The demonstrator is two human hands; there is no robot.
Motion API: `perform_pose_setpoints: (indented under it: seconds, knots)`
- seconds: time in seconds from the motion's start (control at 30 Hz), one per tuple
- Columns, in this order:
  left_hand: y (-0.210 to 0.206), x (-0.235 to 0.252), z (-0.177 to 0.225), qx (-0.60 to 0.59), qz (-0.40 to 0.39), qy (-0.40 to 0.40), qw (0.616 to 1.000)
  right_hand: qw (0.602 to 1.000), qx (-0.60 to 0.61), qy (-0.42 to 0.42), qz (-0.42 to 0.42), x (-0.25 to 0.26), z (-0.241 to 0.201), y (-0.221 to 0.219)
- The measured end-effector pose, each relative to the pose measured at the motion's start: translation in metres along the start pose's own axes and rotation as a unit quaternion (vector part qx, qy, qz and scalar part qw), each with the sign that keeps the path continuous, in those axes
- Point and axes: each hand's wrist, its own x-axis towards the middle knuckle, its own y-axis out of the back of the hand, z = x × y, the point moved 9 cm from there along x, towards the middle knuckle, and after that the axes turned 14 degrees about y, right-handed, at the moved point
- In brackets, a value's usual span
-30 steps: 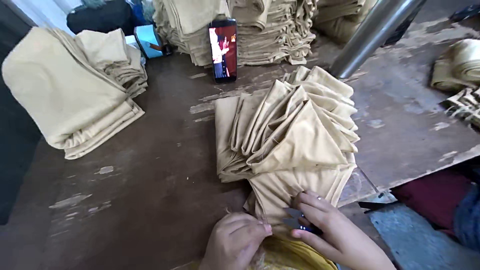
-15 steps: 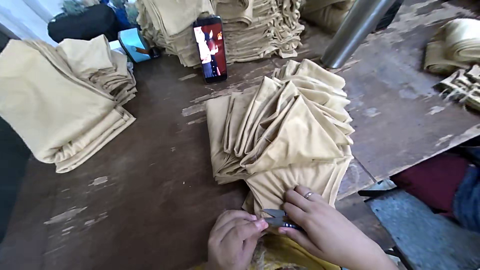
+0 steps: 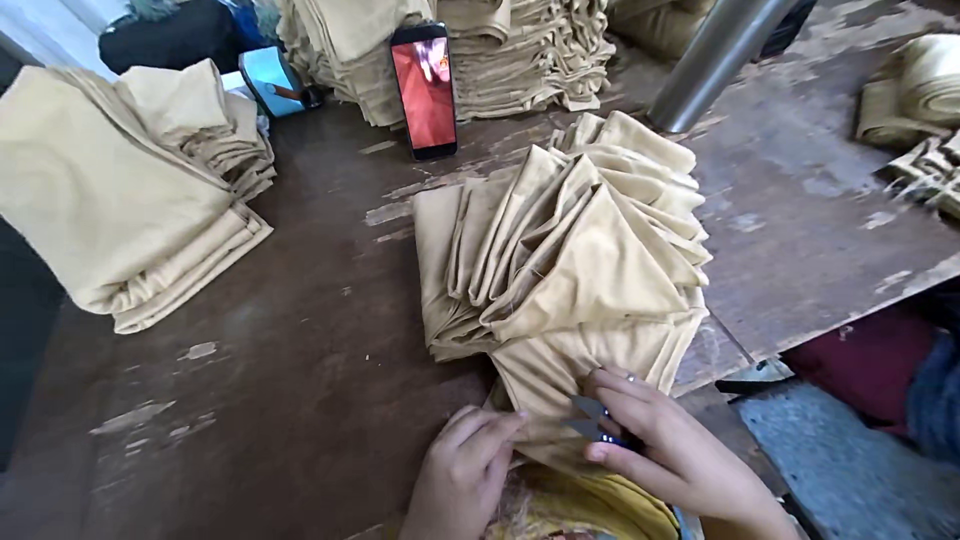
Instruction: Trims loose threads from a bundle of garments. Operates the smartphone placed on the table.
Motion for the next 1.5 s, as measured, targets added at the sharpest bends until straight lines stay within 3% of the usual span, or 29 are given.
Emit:
perform_pose_setpoints:
  seconds: [0.2, 0.33, 0.4, 0.47, 0.6, 0.67, 0.73, 0.87, 0.97, 1.07, 1.13, 1.23, 1.33, 1.43, 1.5]
  knots:
    - [0.022, -0.011, 0.015, -0.049, -0.088, -0.052, 0.994, 0.992, 0.117, 0.007, 0.043, -0.004, 0.009, 0.01]
    - [0.022, -0.027, 0.018, -0.039, -0.289, -0.042, 0.956, 0.979, 0.188, 0.003, 0.075, -0.007, 0.015, 0.014]
    - [0.026, -0.03, 0.018, -0.047, -0.333, -0.037, 0.941, 0.971, 0.218, -0.002, 0.094, -0.008, 0.018, 0.016]
    - [0.032, -0.022, 0.019, -0.043, -0.285, -0.035, 0.957, 0.966, 0.23, -0.004, 0.114, -0.008, 0.017, 0.017]
    - [0.017, 0.002, 0.022, 0.038, -0.095, 0.021, 0.995, 0.968, 0.198, 0.004, 0.155, -0.003, -0.003, 0.017]
    - [-0.001, 0.014, 0.016, 0.075, -0.018, 0.043, 0.996, 0.975, 0.144, 0.027, 0.169, 0.003, -0.019, 0.018]
    - [-0.002, 0.023, 0.011, 0.04, 0.036, 0.056, 0.997, 0.98, 0.048, 0.049, 0.186, 0.004, -0.03, 0.029]
    - [0.016, 0.037, 0.027, -0.237, -0.036, 0.024, 0.971, 0.962, -0.12, 0.014, 0.244, -0.01, -0.027, 0.087]
    - [0.019, 0.052, 0.046, -0.307, -0.065, -0.003, 0.95, 0.947, -0.158, 0.037, 0.279, 0.001, -0.038, 0.115]
    - [0.018, 0.084, 0.046, -0.378, -0.054, 0.063, 0.922, 0.913, -0.123, 0.101, 0.376, 0.034, -0.039, 0.128]
    - [0.013, 0.106, 0.036, -0.442, -0.054, 0.137, 0.885, 0.929, -0.102, 0.094, 0.344, 0.068, -0.014, 0.124]
    - [0.007, 0.114, 0.017, -0.498, -0.02, 0.224, 0.838, 0.974, -0.108, -0.028, 0.199, 0.102, 0.056, 0.095]
    - [0.01, 0.099, 0.021, -0.4, -0.03, 0.149, 0.904, 0.975, -0.102, -0.015, 0.196, 0.089, 0.063, 0.087]
    - [-0.001, 0.073, 0.035, -0.149, -0.058, 0.033, 0.987, 0.969, -0.077, 0.03, 0.232, 0.05, 0.034, 0.076]
    - [-0.032, 0.056, 0.034, 0.035, -0.145, 0.016, 0.989, 0.98, -0.007, 0.016, 0.196, 0.027, 0.026, 0.054]
